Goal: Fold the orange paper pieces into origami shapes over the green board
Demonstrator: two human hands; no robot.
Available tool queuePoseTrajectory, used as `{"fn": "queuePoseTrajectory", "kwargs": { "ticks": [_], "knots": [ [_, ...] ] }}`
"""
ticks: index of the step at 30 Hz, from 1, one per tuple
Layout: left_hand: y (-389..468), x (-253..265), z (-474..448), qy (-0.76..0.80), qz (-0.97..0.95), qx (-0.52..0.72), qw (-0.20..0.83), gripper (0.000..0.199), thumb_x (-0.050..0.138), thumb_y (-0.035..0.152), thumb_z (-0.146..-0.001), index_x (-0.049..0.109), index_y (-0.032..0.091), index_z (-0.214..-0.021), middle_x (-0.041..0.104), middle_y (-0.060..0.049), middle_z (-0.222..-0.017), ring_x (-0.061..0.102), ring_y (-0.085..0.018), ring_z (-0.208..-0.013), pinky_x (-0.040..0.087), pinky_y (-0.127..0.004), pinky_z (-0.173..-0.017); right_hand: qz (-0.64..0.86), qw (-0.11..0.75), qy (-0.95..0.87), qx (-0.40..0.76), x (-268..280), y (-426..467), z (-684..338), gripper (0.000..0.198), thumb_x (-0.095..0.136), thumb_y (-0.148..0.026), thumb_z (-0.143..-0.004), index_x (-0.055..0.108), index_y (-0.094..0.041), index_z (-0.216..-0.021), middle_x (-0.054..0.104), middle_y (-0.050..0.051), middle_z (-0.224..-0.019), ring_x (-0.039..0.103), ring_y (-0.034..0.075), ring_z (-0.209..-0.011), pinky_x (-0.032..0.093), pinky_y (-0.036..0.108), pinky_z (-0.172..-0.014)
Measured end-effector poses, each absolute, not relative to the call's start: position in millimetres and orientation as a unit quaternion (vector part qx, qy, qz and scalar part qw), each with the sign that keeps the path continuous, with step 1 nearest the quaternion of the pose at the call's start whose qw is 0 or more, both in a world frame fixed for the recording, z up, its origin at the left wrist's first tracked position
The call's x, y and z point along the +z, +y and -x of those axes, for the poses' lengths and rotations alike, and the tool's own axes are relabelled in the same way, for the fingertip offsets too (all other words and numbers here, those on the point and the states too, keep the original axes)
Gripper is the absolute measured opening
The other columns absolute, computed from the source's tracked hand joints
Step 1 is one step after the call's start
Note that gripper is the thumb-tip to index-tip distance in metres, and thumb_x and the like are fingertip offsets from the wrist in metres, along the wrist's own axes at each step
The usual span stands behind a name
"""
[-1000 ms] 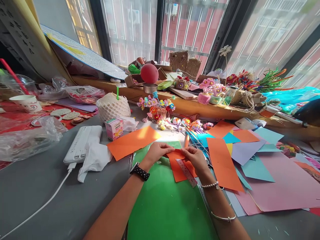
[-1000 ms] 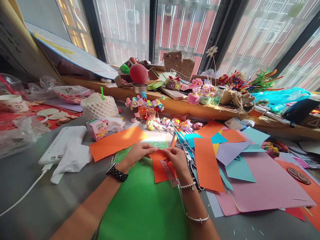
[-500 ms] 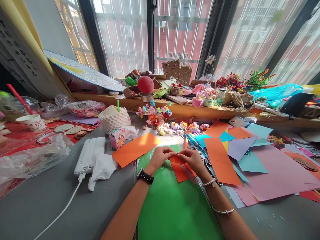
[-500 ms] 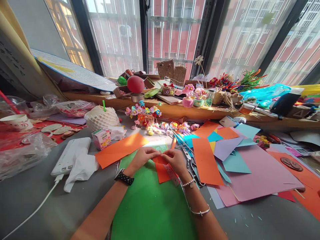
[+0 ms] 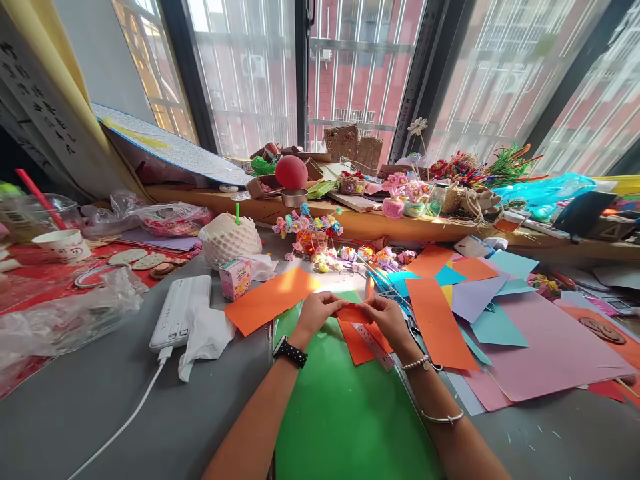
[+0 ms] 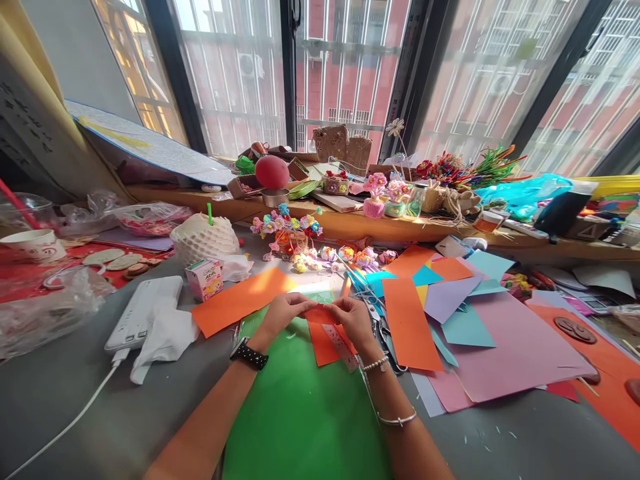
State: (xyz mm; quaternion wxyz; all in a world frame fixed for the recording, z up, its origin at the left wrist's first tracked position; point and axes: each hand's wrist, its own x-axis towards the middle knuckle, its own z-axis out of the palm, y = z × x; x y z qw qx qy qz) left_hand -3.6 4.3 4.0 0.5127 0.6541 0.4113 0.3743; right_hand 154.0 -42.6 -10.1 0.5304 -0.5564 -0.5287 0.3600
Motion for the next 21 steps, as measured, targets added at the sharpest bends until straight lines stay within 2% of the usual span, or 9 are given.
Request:
{"fn": "queuePoseTrajectory", "kwargs": {
  "ticks": [4,12,21],
  "knots": [
    [3.8,6.3,4.5,0.425,-0.640,0.381,0.514,0.030,0.061,0.042,-0.060,0.062,0.012,-0.063,0.060,-0.002,-0.059,0.055,-0.014,-0.055,0.046,-0.024,-0.057,0.546,0.524,-0.532,0.380,-10.1,-41.7,-156.7,0.030,0.058,-0.044,-0.064,0.063,-0.014,-0.069,0.055,0.000,-0.056,0.047,0.010,-0.048,0.041,0.023,-0.048],
    [3.9,4.1,5.0,0.374,-0.675,0.351,0.530,0.030,0.063,0.041,-0.057,0.062,0.013,-0.065,0.060,-0.002,-0.061,0.054,-0.014,-0.059,0.043,-0.023,-0.055,0.563,0.506,-0.548,0.355,-4.9,-43.9,-155.7,0.030,0.061,-0.044,-0.061,0.061,-0.014,-0.063,0.055,-0.001,-0.052,0.047,0.010,-0.045,0.038,0.022,-0.044],
    [0.3,7.2,5.5,0.396,-0.698,0.372,0.467,0.031,0.059,0.044,-0.061,0.062,0.013,-0.061,0.058,-0.002,-0.056,0.050,-0.012,-0.054,0.038,-0.022,-0.051,0.557,0.481,-0.566,0.371,-1.8,-46.1,-148.2,0.027,0.062,-0.041,-0.061,0.060,-0.014,-0.063,0.055,-0.001,-0.050,0.049,0.010,-0.044,0.039,0.022,-0.044]
  ]
}}
